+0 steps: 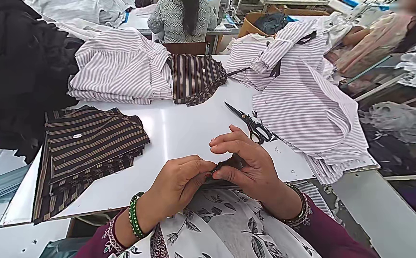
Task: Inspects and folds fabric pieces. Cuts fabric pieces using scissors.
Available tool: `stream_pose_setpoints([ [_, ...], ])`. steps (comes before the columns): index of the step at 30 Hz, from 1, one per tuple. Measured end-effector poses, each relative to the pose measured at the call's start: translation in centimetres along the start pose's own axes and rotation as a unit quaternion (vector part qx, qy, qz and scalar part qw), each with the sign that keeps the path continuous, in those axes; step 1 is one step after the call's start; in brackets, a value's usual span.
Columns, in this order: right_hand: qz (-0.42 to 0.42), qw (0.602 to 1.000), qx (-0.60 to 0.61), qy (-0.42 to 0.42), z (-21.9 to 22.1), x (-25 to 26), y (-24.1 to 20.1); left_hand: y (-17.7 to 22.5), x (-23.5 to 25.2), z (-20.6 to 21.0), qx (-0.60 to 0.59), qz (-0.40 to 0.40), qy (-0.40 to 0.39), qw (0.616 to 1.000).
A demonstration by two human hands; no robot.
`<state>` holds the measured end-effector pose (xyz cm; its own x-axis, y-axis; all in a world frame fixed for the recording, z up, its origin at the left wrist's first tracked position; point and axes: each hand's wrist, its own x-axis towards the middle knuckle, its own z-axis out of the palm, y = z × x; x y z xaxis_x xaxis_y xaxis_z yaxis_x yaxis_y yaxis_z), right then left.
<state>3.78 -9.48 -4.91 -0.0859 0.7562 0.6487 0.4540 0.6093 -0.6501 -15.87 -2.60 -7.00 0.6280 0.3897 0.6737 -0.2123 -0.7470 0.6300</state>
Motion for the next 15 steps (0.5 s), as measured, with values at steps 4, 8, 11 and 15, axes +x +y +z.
stream_pose_setpoints([
  [4, 0.000, 1.000, 0.000, -0.009, -0.03, 0.06, 0.06, -0.25, 0.06, 0.07, -0.012, -0.010, -0.003, 1.000],
  [8, -0.004, 1.000, 0.002, 0.000, 0.13, -0.01, 0.29, -0.60, 0.05, 0.13, -0.037, -0.022, -0.006, 0.999],
  [11, -0.015, 1.000, 0.008, 0.016, 0.28, -0.03, 0.38, -0.82, -0.02, 0.26, -0.079, -0.041, -0.004, 0.996],
  [15, -0.018, 1.000, 0.009, 0.015, 0.26, -0.05, 0.31, -0.90, 0.00, 0.39, -0.092, -0.049, -0.002, 0.995],
])
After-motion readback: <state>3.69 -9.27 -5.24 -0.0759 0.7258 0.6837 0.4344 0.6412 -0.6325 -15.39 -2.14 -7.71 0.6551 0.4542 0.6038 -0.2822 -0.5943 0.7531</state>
